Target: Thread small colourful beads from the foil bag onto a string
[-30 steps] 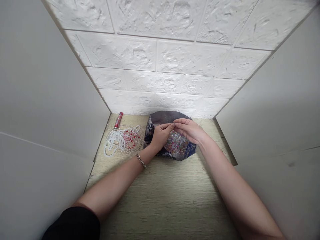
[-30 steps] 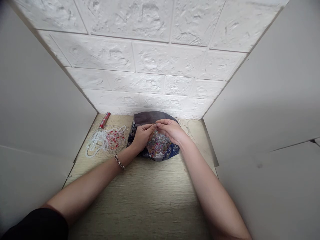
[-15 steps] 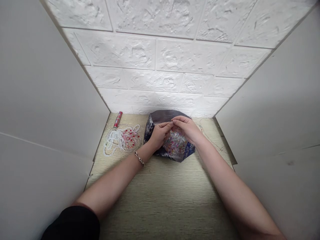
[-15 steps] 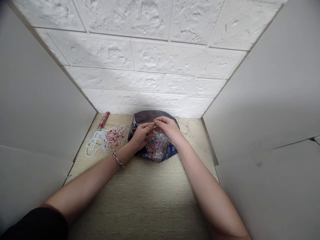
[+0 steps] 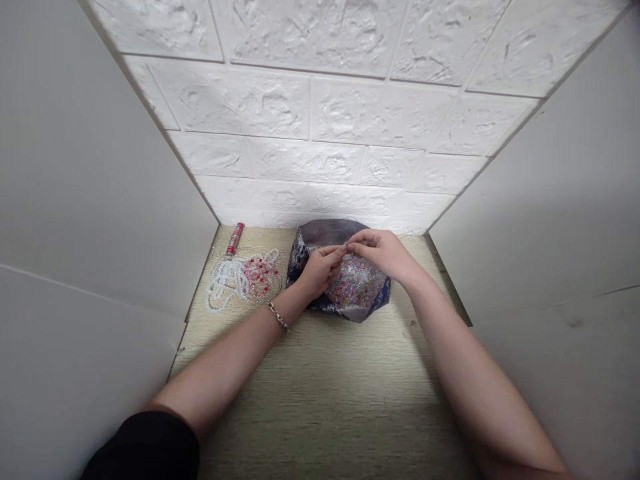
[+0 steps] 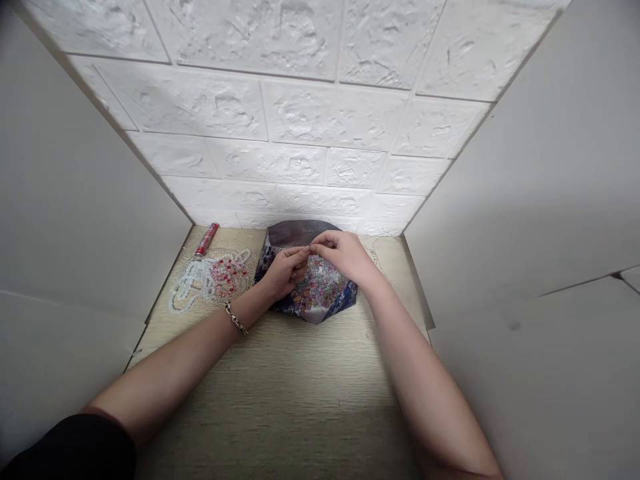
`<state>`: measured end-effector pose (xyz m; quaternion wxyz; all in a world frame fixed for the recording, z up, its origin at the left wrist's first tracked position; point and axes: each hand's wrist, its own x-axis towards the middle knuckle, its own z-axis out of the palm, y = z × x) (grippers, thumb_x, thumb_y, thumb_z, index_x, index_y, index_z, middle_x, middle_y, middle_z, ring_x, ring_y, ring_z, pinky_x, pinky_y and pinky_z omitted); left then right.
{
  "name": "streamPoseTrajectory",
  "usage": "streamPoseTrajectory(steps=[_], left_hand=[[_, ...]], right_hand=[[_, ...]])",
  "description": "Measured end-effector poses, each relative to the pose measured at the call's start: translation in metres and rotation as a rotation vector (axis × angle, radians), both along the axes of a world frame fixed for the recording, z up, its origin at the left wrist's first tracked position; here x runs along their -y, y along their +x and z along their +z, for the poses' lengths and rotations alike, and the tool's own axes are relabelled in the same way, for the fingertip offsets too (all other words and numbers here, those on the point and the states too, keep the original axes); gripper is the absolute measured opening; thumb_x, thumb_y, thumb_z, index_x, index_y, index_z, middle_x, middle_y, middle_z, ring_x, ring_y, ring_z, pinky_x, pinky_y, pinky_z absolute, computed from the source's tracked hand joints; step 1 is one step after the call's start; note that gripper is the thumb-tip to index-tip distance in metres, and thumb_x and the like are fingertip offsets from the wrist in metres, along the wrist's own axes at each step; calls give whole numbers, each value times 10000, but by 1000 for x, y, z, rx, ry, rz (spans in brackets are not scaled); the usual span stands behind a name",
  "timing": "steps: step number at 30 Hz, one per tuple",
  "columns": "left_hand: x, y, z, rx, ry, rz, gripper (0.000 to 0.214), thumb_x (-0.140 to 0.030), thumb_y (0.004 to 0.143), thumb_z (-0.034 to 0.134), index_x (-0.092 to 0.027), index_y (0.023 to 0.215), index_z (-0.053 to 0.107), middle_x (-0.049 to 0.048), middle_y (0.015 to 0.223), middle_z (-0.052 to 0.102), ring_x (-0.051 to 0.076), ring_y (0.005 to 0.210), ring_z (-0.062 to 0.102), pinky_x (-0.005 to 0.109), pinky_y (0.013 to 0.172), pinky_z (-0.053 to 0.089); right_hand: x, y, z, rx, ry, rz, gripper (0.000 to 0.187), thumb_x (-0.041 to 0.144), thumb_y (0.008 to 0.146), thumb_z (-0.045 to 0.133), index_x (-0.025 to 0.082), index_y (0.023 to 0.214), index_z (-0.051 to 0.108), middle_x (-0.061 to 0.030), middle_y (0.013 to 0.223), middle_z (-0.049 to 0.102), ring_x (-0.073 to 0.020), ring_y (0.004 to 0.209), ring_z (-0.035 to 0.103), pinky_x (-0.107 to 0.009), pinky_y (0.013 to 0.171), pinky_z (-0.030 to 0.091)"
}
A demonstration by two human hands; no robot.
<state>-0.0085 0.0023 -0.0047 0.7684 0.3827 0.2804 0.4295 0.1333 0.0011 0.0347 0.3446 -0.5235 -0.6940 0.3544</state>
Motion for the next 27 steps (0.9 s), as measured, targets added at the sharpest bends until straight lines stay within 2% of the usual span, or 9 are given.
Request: streamPoseTrajectory(steps=[11,14,20,27], left_hand=[[-1,-1,-1,16,7,-11,215,-317,618,615,-132,633,507,-97,404,247,-5,305,196,169,319,87],[-2,-1,-2,4,9,-12,218,-322,616,615,-132,628,510,-97,406,245,-5,306,199,169,321,86],[-1,1,-4,-51,37,2,239,-344,605,618,-123,647,536,-97,399,249,-5,305,193,180,325,77],[-1,2,-4,-74,54,25,253,-357,613,607,-124,691,545,-98,391,260,-3,297,200,179,319,85]], right_hand=[[2,-5,0,-311,-189,31,137,281,655,547,170,735,549,1,673,549,-89,638,514,-259,645,431],[1,-4,-1,-262,-161,38,131,282,665,534,172,734,554,-5,671,557,-98,642,515,-263,633,424],[1,3,2,44,-23,48,140,278,686,495,187,745,584,-11,686,577,-109,617,490,-258,568,378],[1,3,2,-32,-33,41,141,290,692,484,180,746,554,-7,679,570,-110,616,501,-259,581,392]])
